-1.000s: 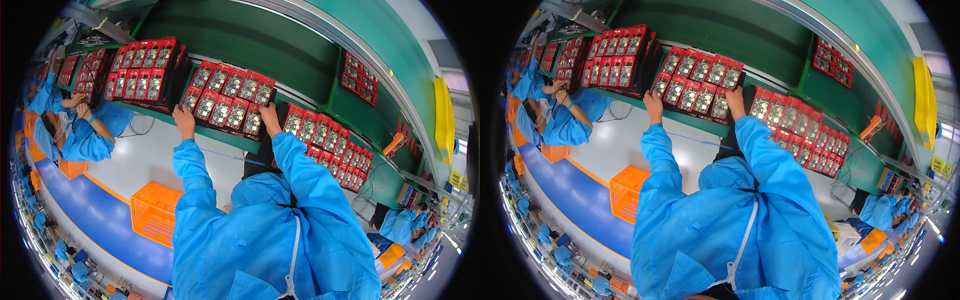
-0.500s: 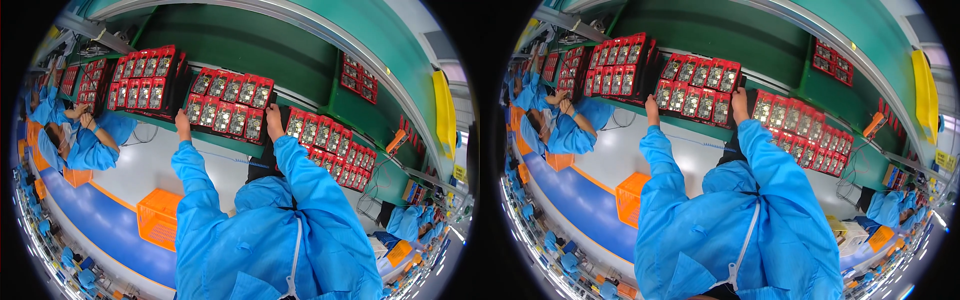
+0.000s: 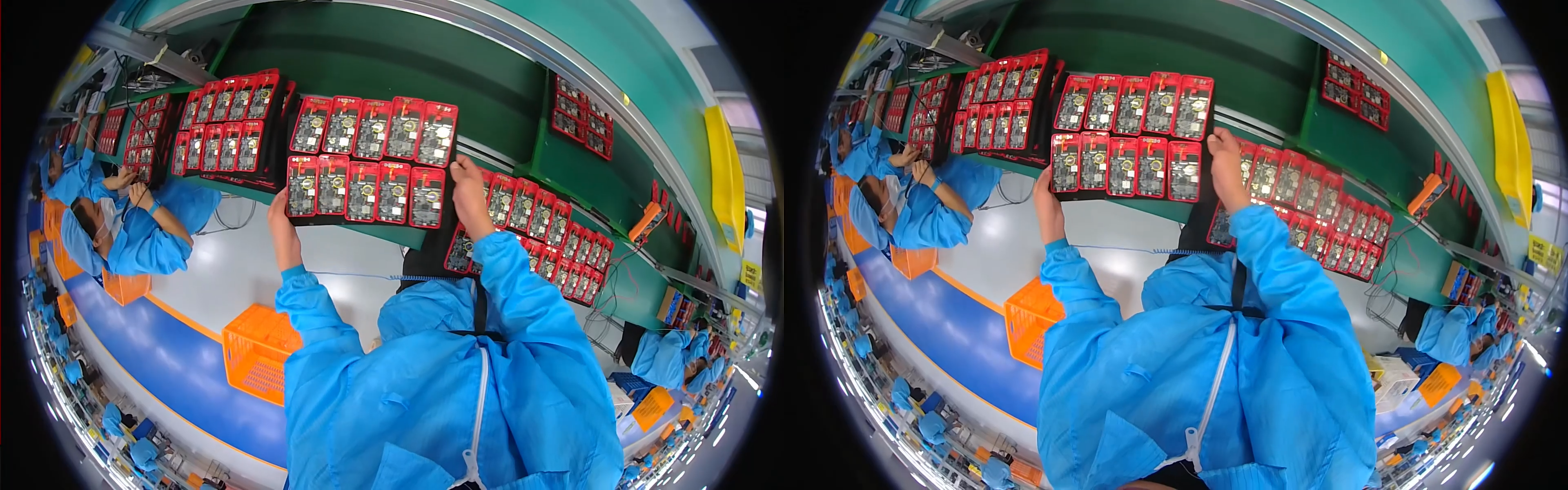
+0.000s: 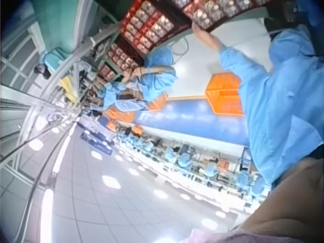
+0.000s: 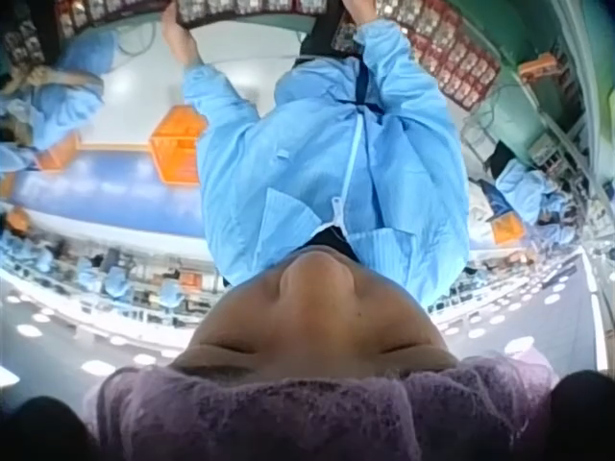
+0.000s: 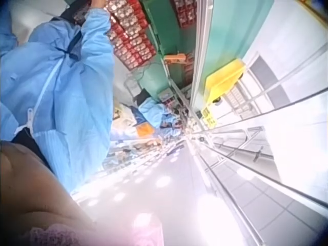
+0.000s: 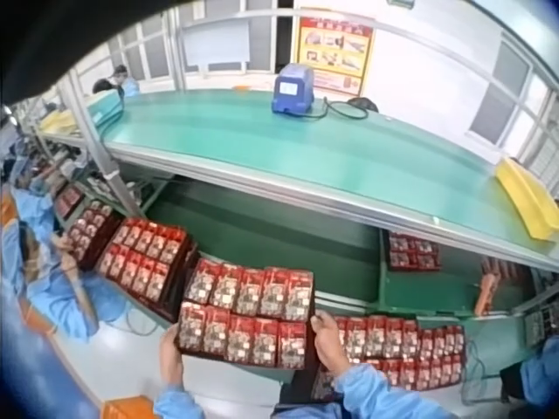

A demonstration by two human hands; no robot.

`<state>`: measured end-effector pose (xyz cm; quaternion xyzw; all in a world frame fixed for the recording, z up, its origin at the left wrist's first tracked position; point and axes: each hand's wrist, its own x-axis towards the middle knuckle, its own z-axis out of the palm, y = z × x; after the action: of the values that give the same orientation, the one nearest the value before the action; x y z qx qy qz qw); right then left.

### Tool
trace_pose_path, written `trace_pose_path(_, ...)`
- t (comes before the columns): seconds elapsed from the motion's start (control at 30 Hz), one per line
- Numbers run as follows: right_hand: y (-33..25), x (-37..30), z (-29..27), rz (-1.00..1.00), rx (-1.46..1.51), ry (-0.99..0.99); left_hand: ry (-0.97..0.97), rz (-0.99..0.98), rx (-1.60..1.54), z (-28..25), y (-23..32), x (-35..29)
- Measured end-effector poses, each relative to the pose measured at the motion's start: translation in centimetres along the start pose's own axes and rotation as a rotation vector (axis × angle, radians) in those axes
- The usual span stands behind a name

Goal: The person assembles electronic components onto circuit boards by hand, taking components from red trays and placing them onto circuit boards on a conveyor belt.

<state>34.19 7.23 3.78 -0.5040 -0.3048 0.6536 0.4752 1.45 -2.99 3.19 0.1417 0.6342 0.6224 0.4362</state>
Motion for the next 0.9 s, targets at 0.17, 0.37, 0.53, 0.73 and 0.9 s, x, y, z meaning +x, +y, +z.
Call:
trace_pose_path(0.17,-6.4,-5.1,-7.3,-0.039,-0.077,0.031,-0.208,-0.046,-0.115,2.7,-0.8,-7.2)
trace_pose_path(0.37,-10.7,-12.4,-19.3,-0.111,-0.081,0.153,-0.318,-0.297,-0.239,10.4,-6.0,-15.7)
trace_pose_path(0.53,-9.1,-16.5,-28.1,-0.102,-0.067,0.312,-0.387,-0.469,-0.250,14.5,-7.2,-20.9)
trace_pose_path(0.73,-5.7,-18.8,-32.1,-0.137,-0.066,0.429,-0.412,-0.487,-0.161,15.6,-7.9,-23.5)
trace_pose_path(0.9,-4.7,-16.5,-32.0,-0.128,-0.045,0.400,-0.380,-0.406,-0.111,15.6,-8.6,-23.1)
